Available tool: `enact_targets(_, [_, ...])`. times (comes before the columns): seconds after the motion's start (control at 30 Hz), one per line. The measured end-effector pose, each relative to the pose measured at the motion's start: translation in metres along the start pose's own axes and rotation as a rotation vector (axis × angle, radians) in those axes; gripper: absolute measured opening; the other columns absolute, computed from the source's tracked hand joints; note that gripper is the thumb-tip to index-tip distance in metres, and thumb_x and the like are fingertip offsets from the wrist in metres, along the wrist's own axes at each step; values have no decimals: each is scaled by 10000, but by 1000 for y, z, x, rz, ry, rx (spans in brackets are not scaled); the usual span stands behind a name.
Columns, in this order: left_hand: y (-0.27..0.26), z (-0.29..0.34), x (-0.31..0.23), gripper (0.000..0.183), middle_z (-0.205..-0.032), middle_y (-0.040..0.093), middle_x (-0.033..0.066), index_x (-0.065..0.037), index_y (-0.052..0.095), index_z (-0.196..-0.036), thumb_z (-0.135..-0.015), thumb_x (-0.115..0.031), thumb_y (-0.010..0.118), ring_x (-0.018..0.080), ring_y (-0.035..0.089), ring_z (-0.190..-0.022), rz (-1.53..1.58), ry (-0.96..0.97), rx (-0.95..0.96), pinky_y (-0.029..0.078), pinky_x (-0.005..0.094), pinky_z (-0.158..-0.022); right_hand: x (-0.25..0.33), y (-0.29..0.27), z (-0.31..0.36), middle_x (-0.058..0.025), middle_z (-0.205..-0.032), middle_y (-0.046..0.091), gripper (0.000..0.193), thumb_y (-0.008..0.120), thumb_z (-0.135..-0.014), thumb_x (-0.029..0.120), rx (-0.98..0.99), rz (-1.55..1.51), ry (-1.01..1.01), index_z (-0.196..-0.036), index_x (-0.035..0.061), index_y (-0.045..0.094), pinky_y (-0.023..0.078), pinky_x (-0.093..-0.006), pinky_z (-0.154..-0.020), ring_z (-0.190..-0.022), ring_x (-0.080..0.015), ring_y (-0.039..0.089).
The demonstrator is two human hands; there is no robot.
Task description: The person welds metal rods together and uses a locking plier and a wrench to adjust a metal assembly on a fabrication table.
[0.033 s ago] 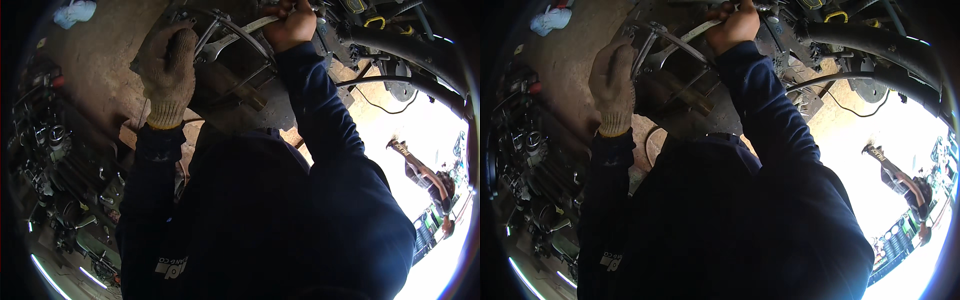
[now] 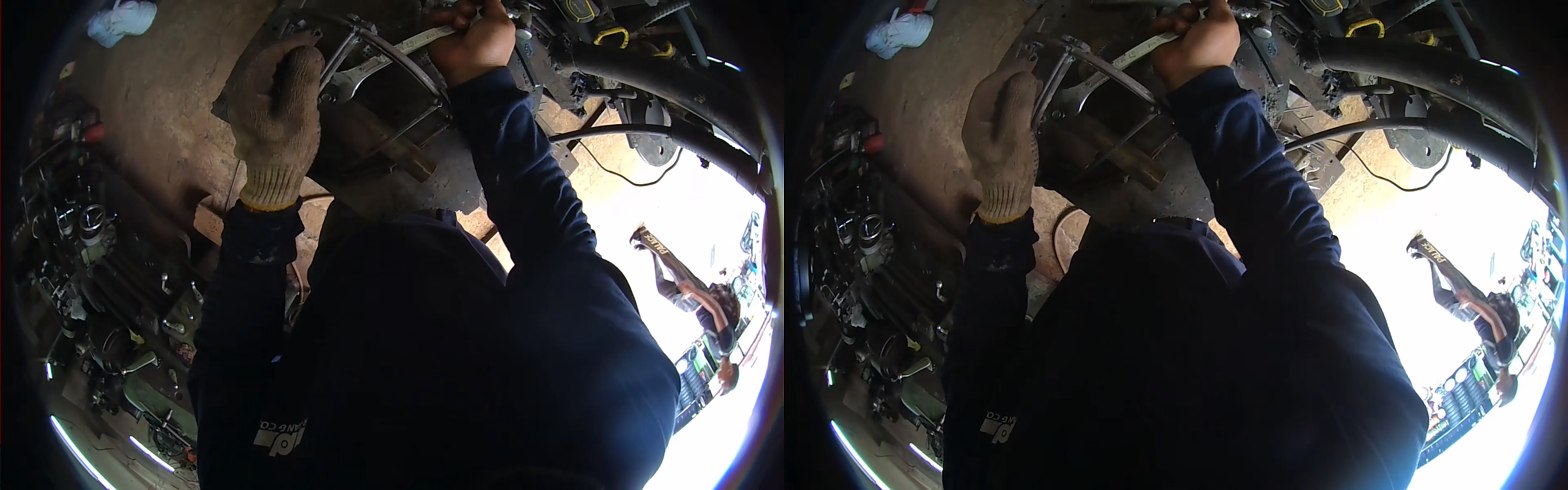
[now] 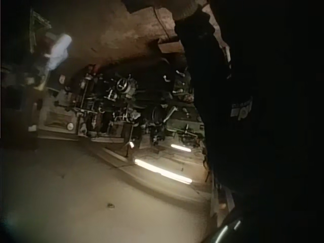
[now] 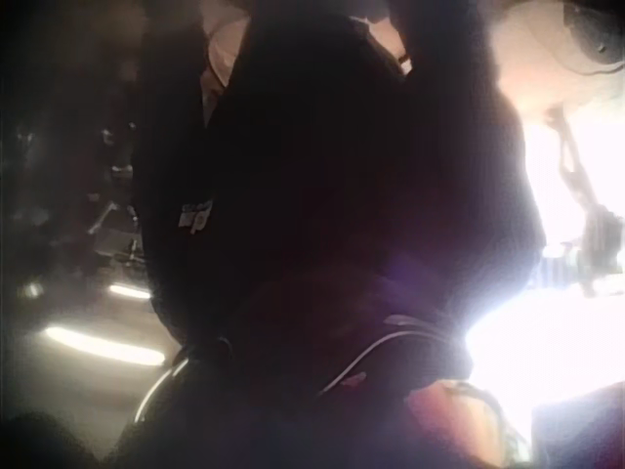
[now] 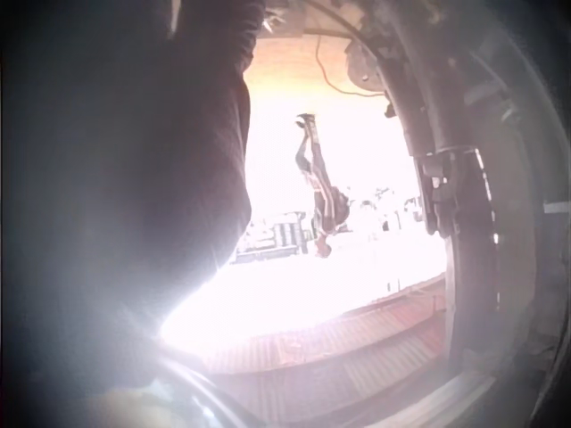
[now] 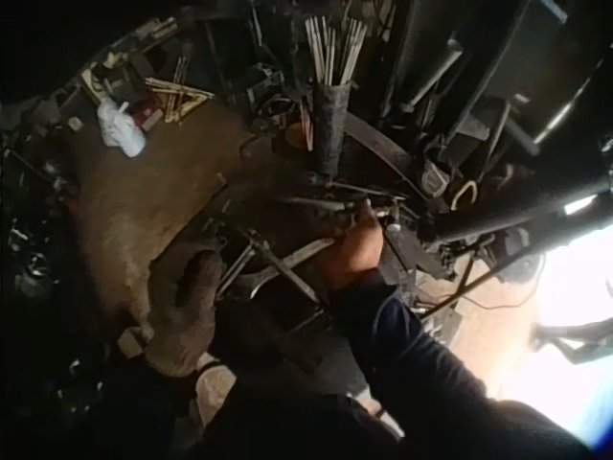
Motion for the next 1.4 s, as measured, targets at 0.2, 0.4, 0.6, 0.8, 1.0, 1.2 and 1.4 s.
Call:
enact_targets(0.2, [1, -5, -6, 189, -958, 696, 95, -10, 680, -1078, -940, -139, 671, 129, 680, -790, -22, 99, 10, 552, 260, -659, -39, 73, -40, -15, -759, 462, 219, 485, -1031, 307, 192, 244, 107, -965, 111, 557, 372, -332, -552, -596, -154, 411])
enact_targets(0.4, [0, -5, -3, 159, -879, 704, 94, -11, 683, -1060, -941, -112, 651, 114, 671, -738, 52, 57, 11, 531, 254, -628, -96, 120, -74, -44, -761, 498, 231, 517, -1027, 320, 392, 526, 325, -996, 94, 554, 412, -401, -524, -567, -194, 405])
enact_targets(0.6, [-2, -2, -1, 176, -873, 705, 86, -19, 685, -1083, -951, -127, 641, 114, 677, -754, 36, 40, -1, 537, 243, -641, -4, 103, -58, -3, -737, 470, 298, 431, -1056, 355, 407, 331, 32, -917, 111, 529, 413, -358, -557, -597, -143, 400])
enact_targets(0.8, [-2, 0, 2, 199, -927, 696, 98, -23, 681, -1105, -957, -152, 653, 133, 686, -789, 94, -16, -3, 565, 250, -696, 5, 26, -24, 11, -710, 430, 284, 435, -1054, 337, 164, 40, 34, -874, 129, 510, 393, -298, -586, -590, -121, 382])
enact_targets(1.0, [4, -2, 1, 191, -976, 673, 109, -14, 674, -1110, -957, -127, 651, 145, 690, -834, 152, -35, 17, 573, 242, -726, 6, -20, -28, 7, -754, 465, 210, 468, -1043, 314, 89, -39, 5, -915, 149, 496, 422, -299, -608, -603, -130, 406])
enact_targets(1.2, [1, -2, 2, 178, -928, 664, 96, 5, 669, -1097, -937, -73, 666, 105, 660, -780, 193, 11, 18, 542, 209, -669, 0, 10, 49, -48, -836, 505, 314, 396, -1058, 394, 101, -55, 163, -991, 110, 514, 479, -494, -894, -755, -239, 508])
enact_targets(1.4, [3, -3, 5, 169, -862, 658, 58, 19, 669, -1077, -925, -51, 649, 66, 614, -720, 188, -83, 7, 490, 190, -609, -4, 9, 37, -59, -847, 524, 352, 388, -1056, 421, 222, -76, 141, -1031, 100, 531, 456, -525, -922, -808, -266, 522])
Point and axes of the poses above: each hand's wrist, its own z-axis away from the middle knuckle, its own y-axis out of the palm, x = y × z, the point moved 9 cm from there along -z, towards the middle knuckle
